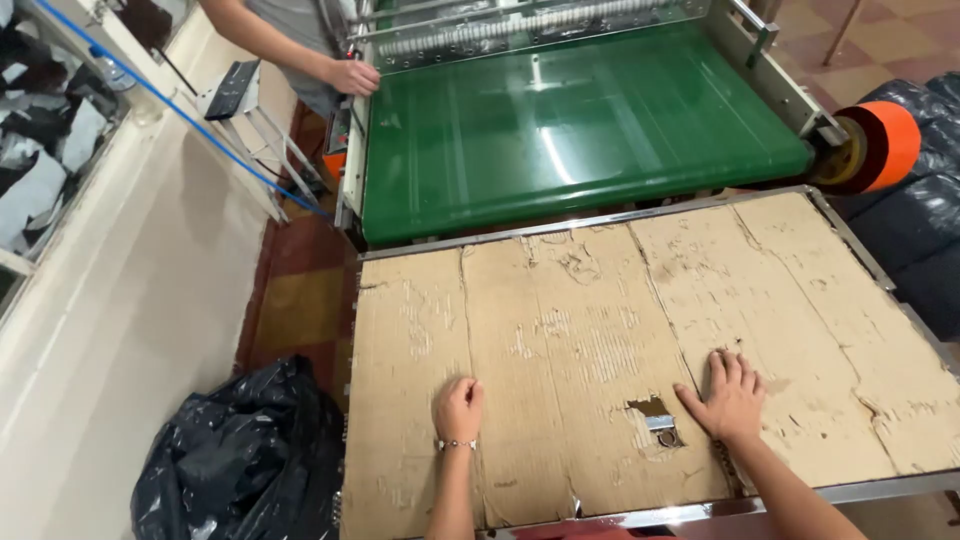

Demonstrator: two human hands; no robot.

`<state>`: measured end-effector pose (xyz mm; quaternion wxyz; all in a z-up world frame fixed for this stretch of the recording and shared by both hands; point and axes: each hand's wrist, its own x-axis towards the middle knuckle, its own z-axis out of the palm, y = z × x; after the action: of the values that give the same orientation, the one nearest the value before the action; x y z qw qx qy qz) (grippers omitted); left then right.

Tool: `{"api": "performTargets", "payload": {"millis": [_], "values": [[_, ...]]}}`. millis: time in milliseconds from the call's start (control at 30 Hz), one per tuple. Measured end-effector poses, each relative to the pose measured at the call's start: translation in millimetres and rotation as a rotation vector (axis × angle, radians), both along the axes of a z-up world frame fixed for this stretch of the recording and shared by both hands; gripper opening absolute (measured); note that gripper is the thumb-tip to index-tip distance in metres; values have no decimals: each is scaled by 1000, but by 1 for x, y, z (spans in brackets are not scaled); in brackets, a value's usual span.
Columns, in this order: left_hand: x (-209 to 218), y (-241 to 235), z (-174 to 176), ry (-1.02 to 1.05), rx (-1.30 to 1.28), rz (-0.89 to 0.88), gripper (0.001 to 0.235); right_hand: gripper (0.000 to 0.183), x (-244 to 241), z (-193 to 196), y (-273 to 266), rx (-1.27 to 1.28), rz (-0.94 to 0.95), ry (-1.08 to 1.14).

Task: Folding plastic bags and placing them into a basket

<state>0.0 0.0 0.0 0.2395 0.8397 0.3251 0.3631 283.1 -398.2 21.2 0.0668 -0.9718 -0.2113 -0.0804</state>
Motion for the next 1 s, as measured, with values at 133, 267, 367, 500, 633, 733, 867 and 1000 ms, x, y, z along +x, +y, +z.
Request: {"api": "performTargets", "payload": {"millis": [133,267,367,500,633,733,867,1000], "values": [[-1,-4,9,1,-32,7,12,100,3,-7,-2,-12,-7,-20],[-4,-6,14,9,-61,25,12,99,4,-8,-1,0,-7,-15],[1,-5,-4,90,-127,92,10,91,12,9,2,42,-41,79],[30,1,9,71,-404,133,14,70,68,-8,10,269,-51,209],[105,24,11,-102,-632,51,21,55,101,43,66,920,-65,533],[169,53,-12,-306,-890,-59,16,55,147,27,98,1312,-94,765],[237,91,-16,-400,-1040,-9,23,35,198,19,138,1628,-222,1031],[268,101,17,-482,-1195,108,27,40,227,21,166,1671,-240,1126]]}}
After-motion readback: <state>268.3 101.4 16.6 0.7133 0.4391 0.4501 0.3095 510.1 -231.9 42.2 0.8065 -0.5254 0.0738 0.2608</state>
